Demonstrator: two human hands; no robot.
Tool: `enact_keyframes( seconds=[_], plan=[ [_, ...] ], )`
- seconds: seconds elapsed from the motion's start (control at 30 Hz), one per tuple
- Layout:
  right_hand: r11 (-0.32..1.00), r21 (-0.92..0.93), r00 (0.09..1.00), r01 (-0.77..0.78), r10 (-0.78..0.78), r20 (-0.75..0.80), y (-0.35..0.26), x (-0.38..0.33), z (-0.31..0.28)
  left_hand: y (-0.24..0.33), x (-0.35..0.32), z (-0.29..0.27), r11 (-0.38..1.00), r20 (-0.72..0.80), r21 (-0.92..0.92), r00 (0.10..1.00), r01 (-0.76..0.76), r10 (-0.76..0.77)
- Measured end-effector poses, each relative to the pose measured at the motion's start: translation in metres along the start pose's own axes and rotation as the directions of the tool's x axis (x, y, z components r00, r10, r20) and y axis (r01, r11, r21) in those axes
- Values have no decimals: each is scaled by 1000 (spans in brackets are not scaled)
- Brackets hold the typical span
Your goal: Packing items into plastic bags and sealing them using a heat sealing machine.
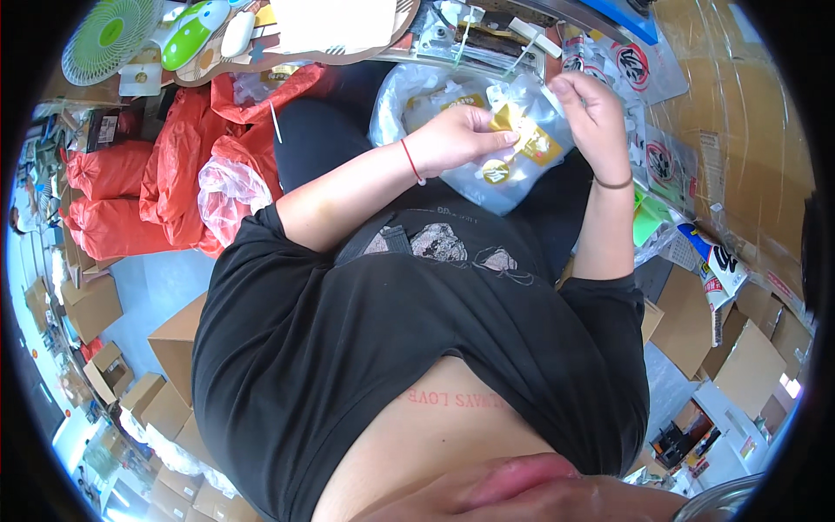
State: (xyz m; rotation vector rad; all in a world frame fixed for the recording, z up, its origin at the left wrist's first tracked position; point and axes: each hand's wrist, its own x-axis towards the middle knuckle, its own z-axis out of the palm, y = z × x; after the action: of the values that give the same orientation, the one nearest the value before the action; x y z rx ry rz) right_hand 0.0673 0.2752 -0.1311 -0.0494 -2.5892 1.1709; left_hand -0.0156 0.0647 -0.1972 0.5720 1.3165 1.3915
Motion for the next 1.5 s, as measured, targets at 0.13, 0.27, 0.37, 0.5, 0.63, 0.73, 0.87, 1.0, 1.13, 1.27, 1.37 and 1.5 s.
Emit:
enact_keyframes(
  seconds=[0.13, 0.27, 0.37, 0.5, 0.63, 0.73, 0.87, 1.0, 1.13, 1.27, 1.37, 1.5],
  plan=[
    [995, 74, 993, -74, 80, -82, -2, -5, -5, 4, 0, 4, 983, 71, -180, 997, 33, -21],
    [982, 27, 982, -185, 186, -44, -1, -1, -4, 2, 2, 4, 998, 80, -55, 997, -1, 6],
    [985, -38, 984, -166, 168, 54, -1, 0, -8, -2, 2, 4, 995, 102, -95, 994, -16, 26],
    [994, -34, 977, -100, 104, 185, 0, -2, -17, -4, 3, 6, 962, 154, -253, 986, 99, -61],
    [938, -305, 979, -163, 191, 66, 9, -13, -36, -1, 0, 6, 937, 145, -325, 986, 128, -84],
    [730, -661, 983, -174, 165, -77, 81, -48, -66, 0, 3, -12, 937, 50, -344, 997, 66, -51],
    [557, -793, 947, -247, 312, -76, 85, -52, -53, 18, 25, -42, 935, -79, -351, 997, -47, 21],
    [532, -804, 929, -263, 366, -62, 84, -50, -51, 35, 36, -57, 946, -141, -324, 989, -4, -45],
    [662, -711, 963, -237, 256, -83, 86, -61, -55, 36, 19, -73, 980, -523, 134, 830, -145, 195],
    [769, -566, 954, -297, 271, -132, 71, -77, -62, 29, -7, -138, 547, -452, 826, 419, -136, 787],
    [824, -493, 960, -279, 219, -176, 59, -61, -59, 4, -29, -167, 137, -130, 990, 508, 24, 851],
    [895, -427, 973, -129, 31, -228, 21, -44, -22, -5, -31, -160, 197, -109, 978, 634, -70, 766]
  ],
)
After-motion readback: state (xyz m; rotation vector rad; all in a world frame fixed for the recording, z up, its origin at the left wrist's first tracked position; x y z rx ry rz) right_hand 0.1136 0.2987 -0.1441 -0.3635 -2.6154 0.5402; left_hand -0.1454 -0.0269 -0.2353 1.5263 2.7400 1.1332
